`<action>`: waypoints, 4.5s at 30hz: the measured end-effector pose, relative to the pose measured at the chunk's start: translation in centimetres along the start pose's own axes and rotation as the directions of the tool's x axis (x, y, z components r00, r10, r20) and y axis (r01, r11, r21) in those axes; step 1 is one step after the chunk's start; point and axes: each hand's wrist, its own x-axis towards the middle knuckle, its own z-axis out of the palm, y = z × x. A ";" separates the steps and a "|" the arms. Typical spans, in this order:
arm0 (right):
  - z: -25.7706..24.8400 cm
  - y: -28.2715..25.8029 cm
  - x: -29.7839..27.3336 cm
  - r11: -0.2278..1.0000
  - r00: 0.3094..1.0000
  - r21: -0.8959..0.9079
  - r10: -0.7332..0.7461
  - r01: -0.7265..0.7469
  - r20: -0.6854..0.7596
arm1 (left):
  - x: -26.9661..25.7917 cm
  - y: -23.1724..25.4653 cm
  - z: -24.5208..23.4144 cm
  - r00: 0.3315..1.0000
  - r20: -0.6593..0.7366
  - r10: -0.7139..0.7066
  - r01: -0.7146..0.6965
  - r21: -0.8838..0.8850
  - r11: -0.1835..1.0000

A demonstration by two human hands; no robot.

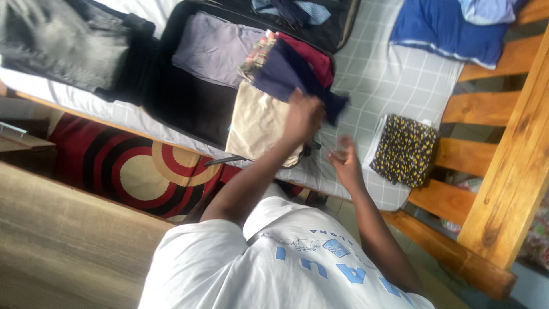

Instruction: The person picks up clothing items from a suitcase on a bed, folds them individually on a nearby wooden desk, and places the folded items back into the suitcase.

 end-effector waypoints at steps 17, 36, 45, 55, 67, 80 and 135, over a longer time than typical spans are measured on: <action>-2.0 -18.7 -7.1 0.632 0.658 -0.190 -0.695 0.752 0.291 | -7.8 16.1 -16.6 0.941 0.053 -0.335 0.338 -0.081 0.938; -2.3 -26.3 -16.6 0.700 0.474 0.712 -0.644 0.048 0.601 | -18.4 26.3 -17.9 0.937 -0.236 -0.257 0.131 -0.446 0.886; 3.0 -29.8 -26.9 0.827 0.241 0.562 -0.543 -0.014 0.804 | -20.0 26.7 -20.8 0.769 -0.538 -0.346 0.297 -0.180 0.938; 6.9 -33.2 -23.1 0.626 0.481 0.626 -0.773 0.465 0.415 | -35.1 15.5 -38.5 0.579 -0.721 -0.380 0.661 0.142 0.737; 12.5 -28.1 -19.3 0.481 0.492 0.285 -0.870 0.829 0.037 | -46.5 24.4 -51.1 0.721 -0.548 -0.424 0.490 -0.030 0.871; 15.2 -29.3 -17.2 0.153 0.126 0.055 -0.932 0.987 0.339 | -53.8 37.1 -50.1 -0.137 -0.848 -0.511 0.918 -0.303 0.256; 58.5 -2.0 -23.9 -0.079 -0.125 0.128 0.043 0.989 0.991 | -76.2 -2.0 -37.6 -0.075 -0.757 -0.649 0.995 -0.100 0.001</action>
